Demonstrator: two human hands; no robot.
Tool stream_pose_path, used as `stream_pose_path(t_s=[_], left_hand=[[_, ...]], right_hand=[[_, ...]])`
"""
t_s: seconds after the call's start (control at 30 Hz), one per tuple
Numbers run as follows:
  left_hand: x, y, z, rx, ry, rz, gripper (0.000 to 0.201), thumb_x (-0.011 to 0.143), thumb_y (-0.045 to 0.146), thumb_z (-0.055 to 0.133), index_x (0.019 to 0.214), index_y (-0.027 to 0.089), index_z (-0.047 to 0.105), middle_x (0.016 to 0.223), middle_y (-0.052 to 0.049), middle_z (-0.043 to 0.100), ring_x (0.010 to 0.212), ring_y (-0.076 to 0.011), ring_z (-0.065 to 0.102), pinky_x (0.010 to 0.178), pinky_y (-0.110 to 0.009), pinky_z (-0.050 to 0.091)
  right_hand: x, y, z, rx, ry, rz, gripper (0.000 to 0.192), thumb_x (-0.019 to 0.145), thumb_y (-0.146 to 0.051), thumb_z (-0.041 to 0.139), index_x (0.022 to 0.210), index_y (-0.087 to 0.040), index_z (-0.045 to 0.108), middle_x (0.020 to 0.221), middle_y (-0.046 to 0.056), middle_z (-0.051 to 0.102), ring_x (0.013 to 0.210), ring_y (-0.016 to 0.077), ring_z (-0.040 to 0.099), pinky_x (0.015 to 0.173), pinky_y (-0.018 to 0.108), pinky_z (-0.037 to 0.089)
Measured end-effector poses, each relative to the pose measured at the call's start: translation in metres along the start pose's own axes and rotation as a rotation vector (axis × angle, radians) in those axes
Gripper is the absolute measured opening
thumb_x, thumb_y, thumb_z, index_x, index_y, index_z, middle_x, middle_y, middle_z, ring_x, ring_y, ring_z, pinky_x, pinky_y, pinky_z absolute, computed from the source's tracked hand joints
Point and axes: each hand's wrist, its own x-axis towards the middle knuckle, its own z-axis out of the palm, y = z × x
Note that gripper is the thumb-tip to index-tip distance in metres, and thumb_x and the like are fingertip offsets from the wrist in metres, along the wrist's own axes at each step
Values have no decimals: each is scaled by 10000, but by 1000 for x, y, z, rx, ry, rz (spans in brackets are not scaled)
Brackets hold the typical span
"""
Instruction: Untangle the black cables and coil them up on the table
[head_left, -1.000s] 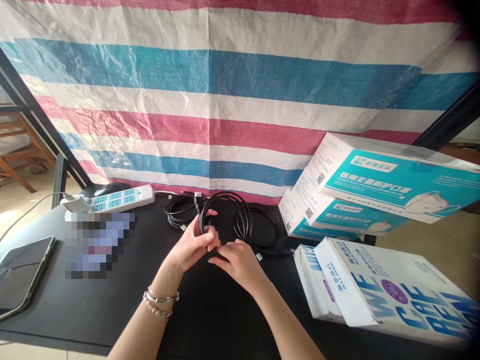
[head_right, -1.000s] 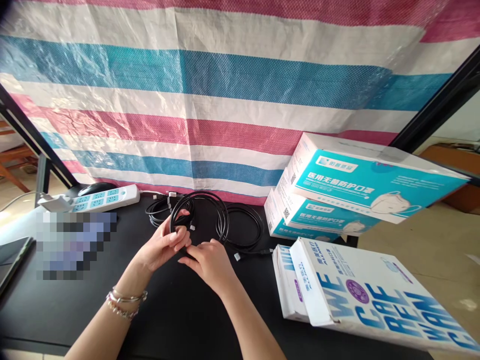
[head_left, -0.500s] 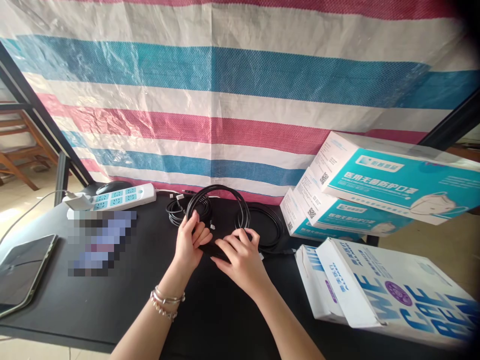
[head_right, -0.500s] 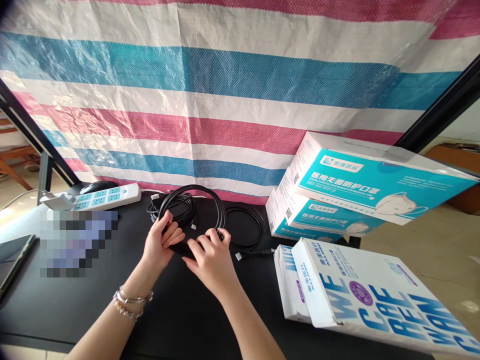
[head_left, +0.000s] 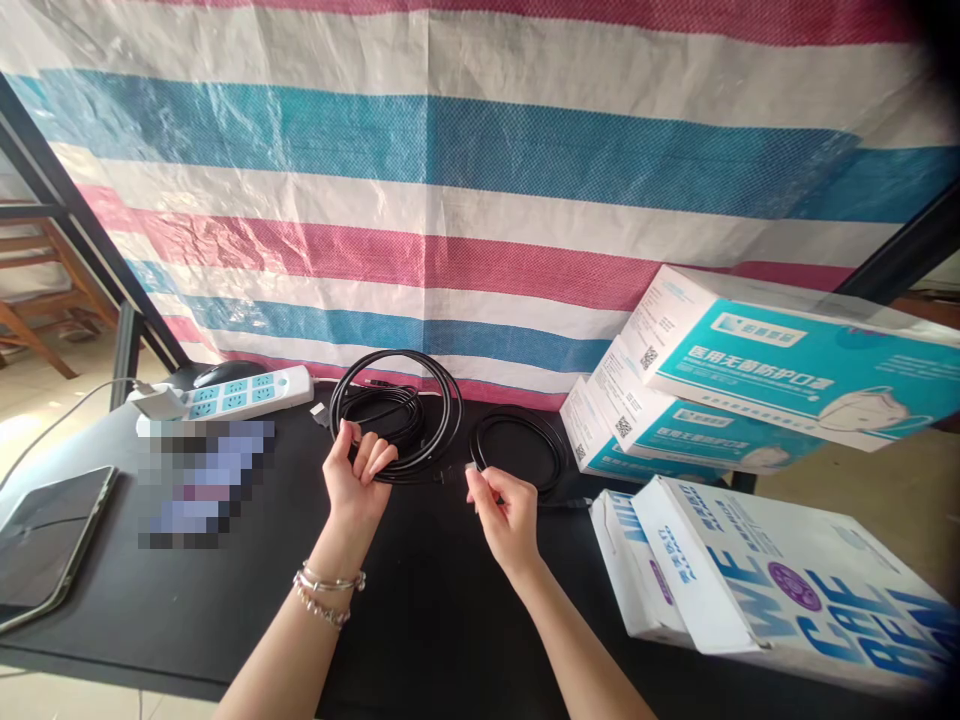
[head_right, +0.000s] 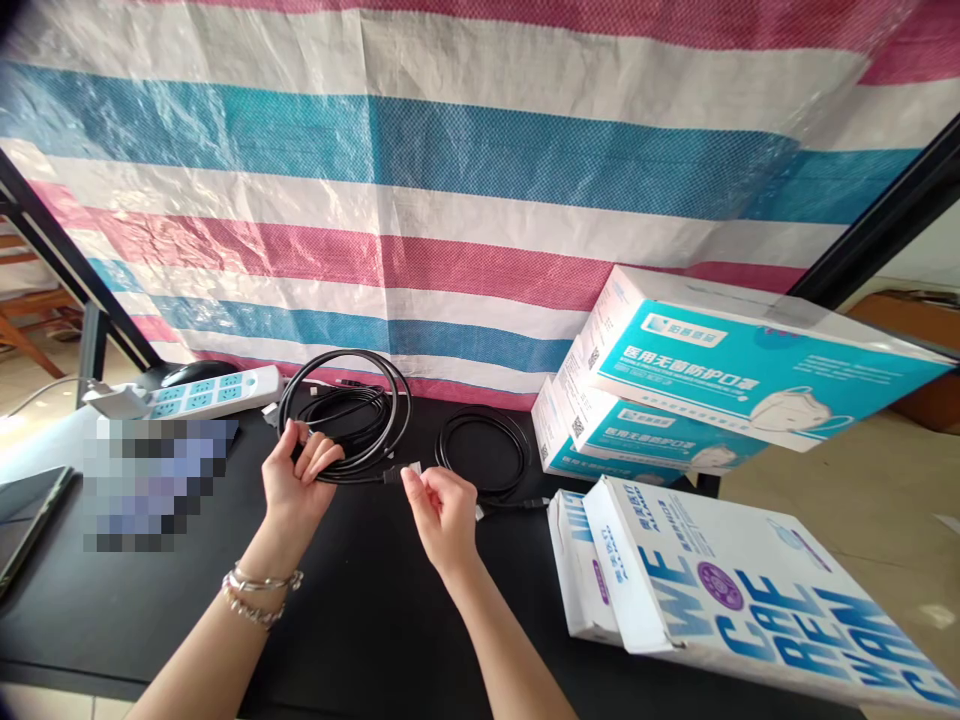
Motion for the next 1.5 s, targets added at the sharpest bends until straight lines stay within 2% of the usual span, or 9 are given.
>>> stream_pose_path(t_s=[0.13,0.23,0.37,0.57,0.77,1.0,1.27,1.37,1.5], left_hand=[[1,1,-1,-70,-19,-37,292,895,235,420,611,167,425,388,97,93,299,-31,172,325,-99,255],[-1,-3,1,-96,-13,-79,326,919,235,359,608,163,424,378,94,110,295,-29,167,321,-95,253],[-9,-15,9,-70,1,-196,345,924,268,352,603,161,421,369,96,120,289,-25,131,316,-92,242],[-16,-27,14,-9,-40,-341,307,907,289,399,638,162,473,364,97,127,298,-27,136,345,-109,255],[-15,-31,12,17,-79,-343,287,904,278,405,660,160,501,366,93,157,305,-29,179,374,-137,265],[-11,-28,10,55,-33,-369,299,893,276,424,628,151,481,365,101,117,294,-20,123,343,-131,186],[-11,-32,7,189,-61,-392,219,820,281,544,652,159,474,343,108,220,299,-17,181,362,-138,237],[-10,-35,5,322,-48,-345,186,767,250,597,664,161,470,377,97,335,347,-33,335,476,-183,391],[-7,-34,2,542,-4,-279,150,704,226,646,744,150,523,552,24,572,554,-103,572,597,-226,441]], right_hand=[[-2,0,6,159,-146,196,458,816,-458,511,463,-168,549,422,2,509,411,114,505,413,229,374],[-2,-1,12,298,-307,255,368,757,-504,575,819,-156,678,690,55,676,635,187,636,502,252,469],[-4,-3,17,560,-352,234,552,727,-526,610,1170,-204,539,1100,95,636,1003,244,599,808,356,496],[-5,0,21,840,-120,284,236,782,-408,602,927,-222,599,972,60,669,1019,235,590,912,427,436],[-2,-9,19,1169,50,519,174,735,-368,654,817,-225,599,672,-23,604,715,170,604,785,383,463],[4,-6,9,1498,-1,779,119,729,-314,638,751,-200,612,535,-60,433,577,107,468,752,320,431],[5,0,7,1431,-24,752,334,769,-254,556,518,-191,344,439,-84,270,440,76,253,644,280,406],[7,-1,5,1350,0,683,337,745,-246,554,520,-192,308,412,-90,264,426,76,245,627,278,390],[9,-2,2,1207,31,500,361,761,-287,561,508,-193,322,378,-93,297,407,76,293,615,287,370]])
